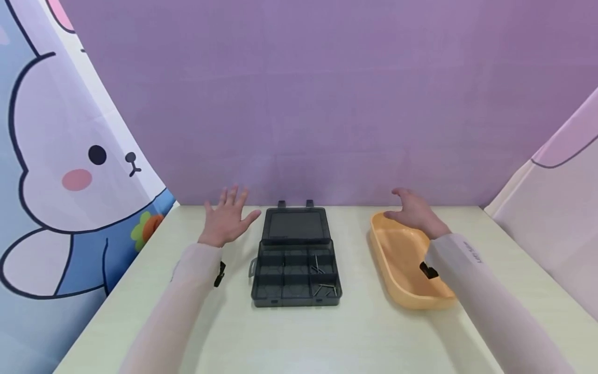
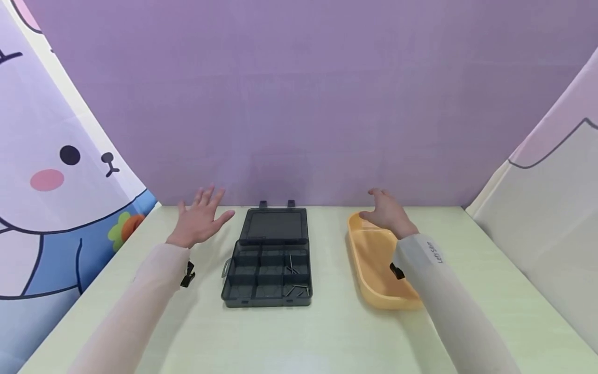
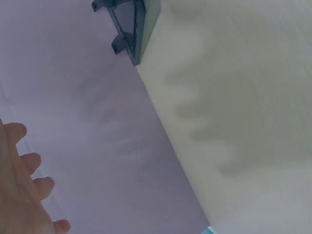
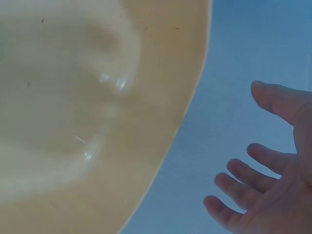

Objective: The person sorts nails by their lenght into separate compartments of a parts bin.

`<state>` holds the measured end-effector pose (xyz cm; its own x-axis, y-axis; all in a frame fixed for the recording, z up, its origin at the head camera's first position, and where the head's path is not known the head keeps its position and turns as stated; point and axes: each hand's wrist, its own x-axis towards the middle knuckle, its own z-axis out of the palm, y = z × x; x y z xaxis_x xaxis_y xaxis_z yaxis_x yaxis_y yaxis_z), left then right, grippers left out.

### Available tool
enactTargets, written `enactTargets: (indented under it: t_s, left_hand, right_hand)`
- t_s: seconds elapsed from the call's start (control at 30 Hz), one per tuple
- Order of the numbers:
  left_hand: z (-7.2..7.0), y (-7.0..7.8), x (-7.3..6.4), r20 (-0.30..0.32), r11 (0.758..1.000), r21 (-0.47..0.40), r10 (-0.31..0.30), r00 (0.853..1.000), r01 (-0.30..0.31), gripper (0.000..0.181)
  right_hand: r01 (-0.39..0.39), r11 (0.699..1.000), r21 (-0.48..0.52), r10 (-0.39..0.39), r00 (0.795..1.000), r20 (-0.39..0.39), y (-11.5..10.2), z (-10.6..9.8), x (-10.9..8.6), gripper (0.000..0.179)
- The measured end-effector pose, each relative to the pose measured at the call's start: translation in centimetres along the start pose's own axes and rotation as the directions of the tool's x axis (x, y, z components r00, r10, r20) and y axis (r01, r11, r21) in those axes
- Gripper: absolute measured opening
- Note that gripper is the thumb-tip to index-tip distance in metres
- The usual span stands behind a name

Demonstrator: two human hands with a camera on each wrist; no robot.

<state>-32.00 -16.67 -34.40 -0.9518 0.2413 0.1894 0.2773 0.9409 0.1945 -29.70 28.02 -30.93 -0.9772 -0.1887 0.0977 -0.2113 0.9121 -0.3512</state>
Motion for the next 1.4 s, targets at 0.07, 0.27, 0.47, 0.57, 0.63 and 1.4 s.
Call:
enactTargets:
  t_s: [0.07, 0.27, 0.47, 0.57, 0.63, 1.4]
  left_hand:
    - [0.3, 0.2, 0.2, -0.005, 1.000, 0.004, -0.001, 1.000, 0.001, 0.080]
    - [0.8, 0.8, 0.5, 0.011, 1.000, 0.016, 0.002, 1.000, -0.002, 0.080]
    - [1.5, 1.0, 0.7, 0.000, 0.999, 0.036, 0.010, 1.000, -0.010, 0.080]
    - [1.7, 1.1, 0.9, -0.008, 0.999, 0.042, 0.007, 1.000, -0.006, 0.081]
    - [1.9, 1.1, 0.8, -0.005, 0.999, 0.042, -0.003, 1.000, 0.003, 0.081]
    - [2.8, 0.6, 1.2, 0.053, 1.000, 0.011, -0.010, 0.999, 0.009, 0.081]
  right_hand:
    - [-0.018, 1.000, -0.005, 0.018, 1.000, 0.008, -0.1, 0.1, 0.2, 0.078]
    - [-0.067, 0.998, -0.017, 0.067, 0.997, 0.036, 0.0, 0.9, 0.9, 0.093]
    - [-0.091, 0.989, -0.115, 0.097, 0.994, 0.045, 0.4, 2.2, 1.3, 0.100]
    - [-0.097, 0.984, -0.147, 0.105, 0.993, 0.049, 0.5, 2.5, 1.3, 0.103]
    - [-0.102, 0.982, -0.157, 0.111, 0.993, 0.047, 0.6, 2.8, 1.4, 0.104]
    - [-0.081, 0.989, -0.122, 0.087, 0.995, 0.047, -1.1, 3.6, 2.0, 0.097]
